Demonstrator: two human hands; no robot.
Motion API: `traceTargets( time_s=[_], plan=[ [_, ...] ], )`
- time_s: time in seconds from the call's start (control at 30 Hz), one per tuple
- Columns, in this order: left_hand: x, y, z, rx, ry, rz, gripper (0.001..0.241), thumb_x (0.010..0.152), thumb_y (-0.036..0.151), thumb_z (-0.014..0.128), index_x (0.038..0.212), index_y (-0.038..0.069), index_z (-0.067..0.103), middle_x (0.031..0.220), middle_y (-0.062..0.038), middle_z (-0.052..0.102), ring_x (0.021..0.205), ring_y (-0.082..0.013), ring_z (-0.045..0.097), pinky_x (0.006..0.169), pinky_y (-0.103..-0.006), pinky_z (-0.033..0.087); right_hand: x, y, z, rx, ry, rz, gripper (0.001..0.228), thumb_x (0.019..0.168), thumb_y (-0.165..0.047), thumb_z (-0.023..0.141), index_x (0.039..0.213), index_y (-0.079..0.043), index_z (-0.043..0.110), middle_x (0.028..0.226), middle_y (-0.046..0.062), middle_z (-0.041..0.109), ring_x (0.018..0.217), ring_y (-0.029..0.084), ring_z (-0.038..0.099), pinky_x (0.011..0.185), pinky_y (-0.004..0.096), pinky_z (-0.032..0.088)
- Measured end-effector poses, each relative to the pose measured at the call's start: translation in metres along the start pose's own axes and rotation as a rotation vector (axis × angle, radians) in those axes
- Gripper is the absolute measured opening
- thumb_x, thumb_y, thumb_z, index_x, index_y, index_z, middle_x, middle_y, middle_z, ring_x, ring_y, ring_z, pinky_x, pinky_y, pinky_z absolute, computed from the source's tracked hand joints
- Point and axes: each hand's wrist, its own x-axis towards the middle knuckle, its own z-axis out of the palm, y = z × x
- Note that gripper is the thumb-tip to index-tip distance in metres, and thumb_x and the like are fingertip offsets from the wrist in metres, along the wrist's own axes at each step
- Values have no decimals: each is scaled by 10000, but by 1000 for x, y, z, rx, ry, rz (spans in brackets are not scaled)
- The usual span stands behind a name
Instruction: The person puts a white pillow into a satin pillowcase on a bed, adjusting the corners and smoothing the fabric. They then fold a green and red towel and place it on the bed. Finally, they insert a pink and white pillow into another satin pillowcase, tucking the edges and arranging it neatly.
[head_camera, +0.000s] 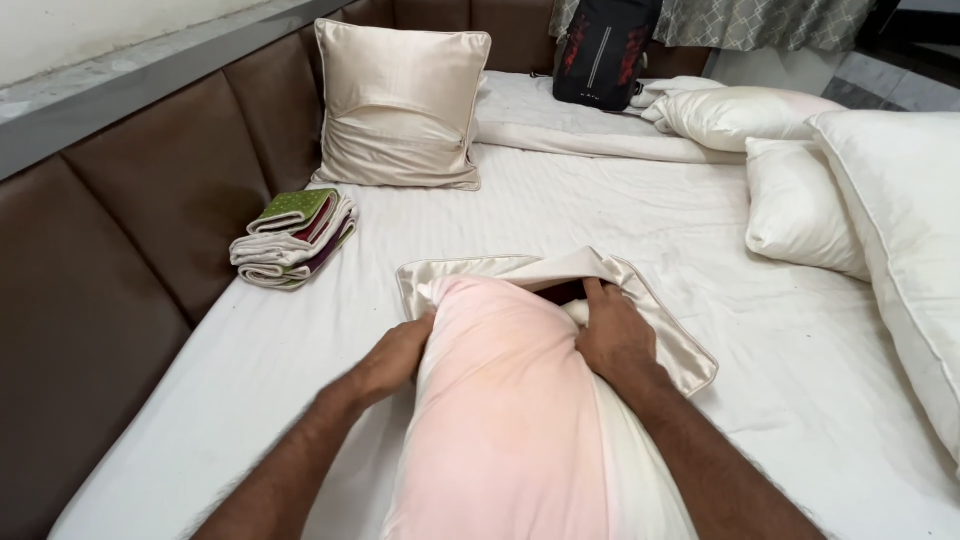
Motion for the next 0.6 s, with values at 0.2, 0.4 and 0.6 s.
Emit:
traceTargets(
  time_s=[0.2,0.4,0.6],
  plan=[
    [-5,44,8,593,-48,-221,535,1083,513,374,1244,97,668,1219,-149,727,1145,-300,682,1022,-462,500,-4,-5,-6,-43,93,51,728,858,-117,692,1514,-109,376,1427,168,529,1319,325,526,1089,457,455],
    [32,20,45,928,156,-178,234,972,217,552,1030,156,771,1073,-72,768,990,-252,740,776,-419,589,-9,4,-12,-151,50,99,649,917,-449,687,1406,-50,535,1367,175,610,1309,348,554,1057,473,497],
    [60,-11,57,1031,247,-174,193,975,157,595,940,161,785,954,-46,796,887,-223,768,656,-390,586,-31,-14,-43,-326,-156,153,748,1009,-670,378,1414,-82,600,1336,168,683,1290,342,612,1042,477,549]
  ],
)
